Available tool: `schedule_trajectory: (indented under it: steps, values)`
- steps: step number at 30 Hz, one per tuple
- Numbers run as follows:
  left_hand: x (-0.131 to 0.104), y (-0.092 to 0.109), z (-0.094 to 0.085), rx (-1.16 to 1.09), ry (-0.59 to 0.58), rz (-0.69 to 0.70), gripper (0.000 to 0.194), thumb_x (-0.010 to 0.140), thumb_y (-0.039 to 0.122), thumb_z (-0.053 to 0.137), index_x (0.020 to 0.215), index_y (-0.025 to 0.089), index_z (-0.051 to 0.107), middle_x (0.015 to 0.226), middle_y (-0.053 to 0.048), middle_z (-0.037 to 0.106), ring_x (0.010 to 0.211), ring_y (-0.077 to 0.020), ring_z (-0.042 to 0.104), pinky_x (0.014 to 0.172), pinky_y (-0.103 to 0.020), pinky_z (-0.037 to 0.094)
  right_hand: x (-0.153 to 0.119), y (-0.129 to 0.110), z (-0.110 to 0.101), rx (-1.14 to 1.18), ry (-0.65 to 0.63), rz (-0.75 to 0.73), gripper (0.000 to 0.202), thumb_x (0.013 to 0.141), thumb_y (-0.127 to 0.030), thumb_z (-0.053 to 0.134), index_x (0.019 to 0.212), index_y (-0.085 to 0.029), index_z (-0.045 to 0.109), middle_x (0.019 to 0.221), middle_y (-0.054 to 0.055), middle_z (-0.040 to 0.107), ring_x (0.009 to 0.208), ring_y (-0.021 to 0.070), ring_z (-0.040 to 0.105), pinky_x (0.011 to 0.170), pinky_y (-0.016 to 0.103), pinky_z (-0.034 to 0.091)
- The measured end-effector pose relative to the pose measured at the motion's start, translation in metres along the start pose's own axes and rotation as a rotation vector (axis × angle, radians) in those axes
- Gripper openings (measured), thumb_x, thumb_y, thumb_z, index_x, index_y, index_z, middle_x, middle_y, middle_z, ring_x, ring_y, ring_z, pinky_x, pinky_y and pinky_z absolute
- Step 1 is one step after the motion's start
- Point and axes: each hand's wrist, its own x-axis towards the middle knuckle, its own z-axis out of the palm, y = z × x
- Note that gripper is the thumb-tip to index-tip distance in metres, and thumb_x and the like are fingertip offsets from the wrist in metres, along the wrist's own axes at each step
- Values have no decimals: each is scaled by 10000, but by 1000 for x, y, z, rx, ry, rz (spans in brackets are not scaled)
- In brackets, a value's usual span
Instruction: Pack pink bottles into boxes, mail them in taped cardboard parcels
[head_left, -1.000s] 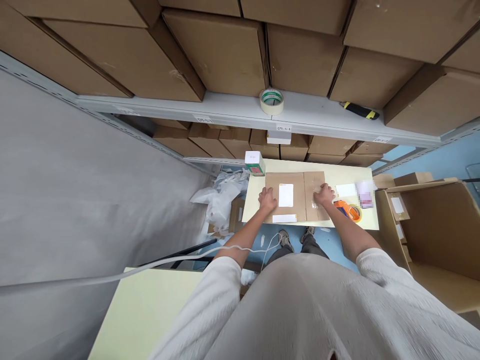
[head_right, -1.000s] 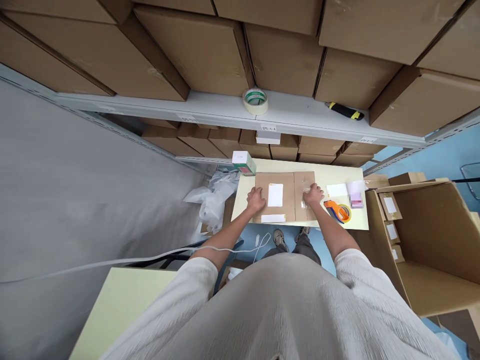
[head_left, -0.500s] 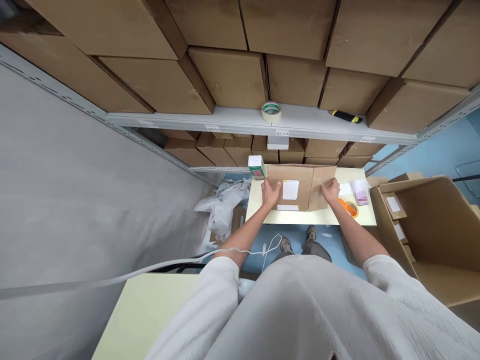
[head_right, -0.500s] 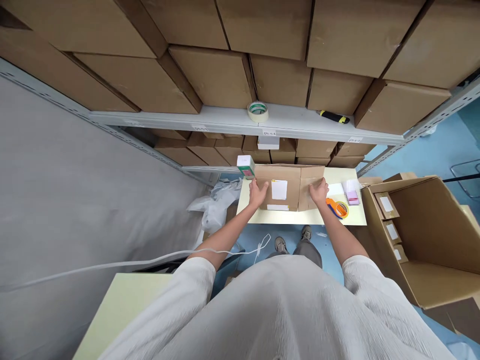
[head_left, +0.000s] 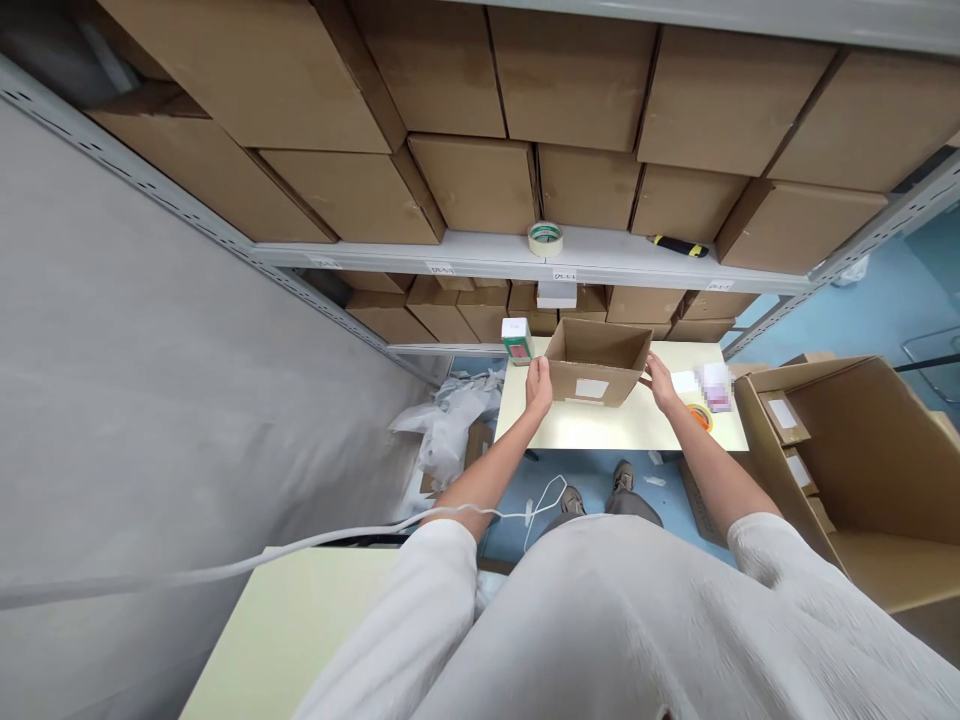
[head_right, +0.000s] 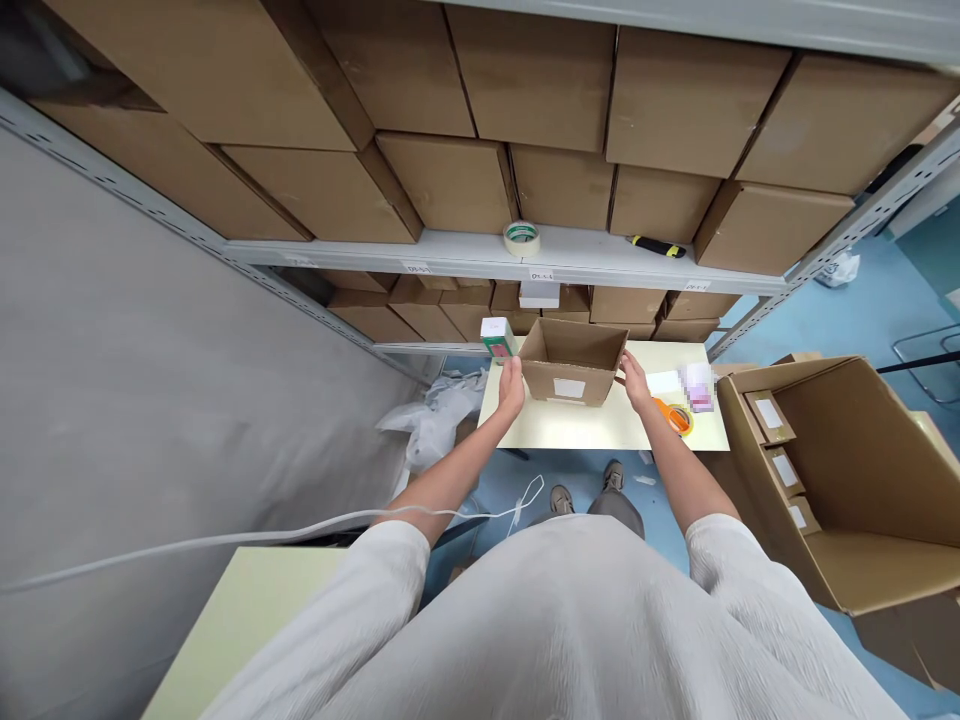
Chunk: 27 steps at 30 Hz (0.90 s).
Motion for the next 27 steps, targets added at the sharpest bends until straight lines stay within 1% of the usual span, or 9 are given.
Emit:
schedule_trajectory:
  steps: [5,10,12,14,16,19,22,24,27]
  values:
    - [-1,16,-3,-64,-15,50,421,1142,587,430,1196,232,650,1249,-108,731,1188,-250,678,1094,-395,528,-2,-9,-10,29,-12,46,707,920,-789,583,1491,-375,618,1501,80,656,1312,300,637,1025,493,594]
    - [-8,15,-1,-58,-102,136,380,1091,553,552,1224,221,683,1320,-138,709,1253,-266,667,1108,-410,537,-9,-19,-16,-20,-40,43,712,803,-765,762,1344,-304,710,1450,116,690,1276,325,624,989,483,584]
    - [-11,11,-2,-17,-141,188,386,1085,552,554,1204,222,717,1338,-145,698,1301,-275,646,1154,-431,514,-13,-24,-16,-33,-61,53,686,815,-802,730,1274,-293,734,1437,109,701,1265,325,631,985,481,581]
    - [-12,5,-4,33,-183,224,397,1088,552,545,1178,226,753,1388,-149,675,1382,-285,603,1221,-448,462,-17,-30,-17,-41,-85,75,667,887,-845,616,1209,-279,761,1467,113,693,1302,331,623,1013,486,568]
    - [-12,1,-6,79,-218,221,412,1088,555,542,1147,224,781,1460,-153,638,1447,-299,558,1248,-457,433,-18,-35,-18,-57,-108,103,691,948,-859,505,1161,-263,781,1490,132,687,1360,346,600,1049,497,553]
    - [-8,-2,-7,137,-243,183,412,1084,544,548,1089,216,798,1503,-157,612,1455,-317,549,1254,-465,415,-17,-42,-18,-75,-133,130,706,976,-850,462,1145,-242,779,1468,164,703,1384,356,591,1083,510,546]
    - [2,1,-6,168,-227,151,382,1082,521,556,1103,209,775,1413,-160,657,1388,-304,597,1244,-452,415,-13,-45,-17,-78,-127,120,697,997,-835,438,1193,-243,749,1468,164,691,1369,335,604,1101,505,553]
    - [8,6,-3,183,-195,109,368,1072,516,580,1217,210,726,1362,-153,678,1326,-296,631,1189,-441,460,-10,-47,-16,-91,-103,107,697,996,-832,447,1339,-277,691,1504,143,654,1350,312,615,1089,498,573]
    - [17,12,2,227,-138,16,483,1042,519,634,1419,220,595,1366,-151,678,1263,-303,658,1107,-441,507,-6,-51,-16,-143,-103,108,824,963,-828,525,1639,-363,456,1545,116,603,1302,289,639,1038,477,617]
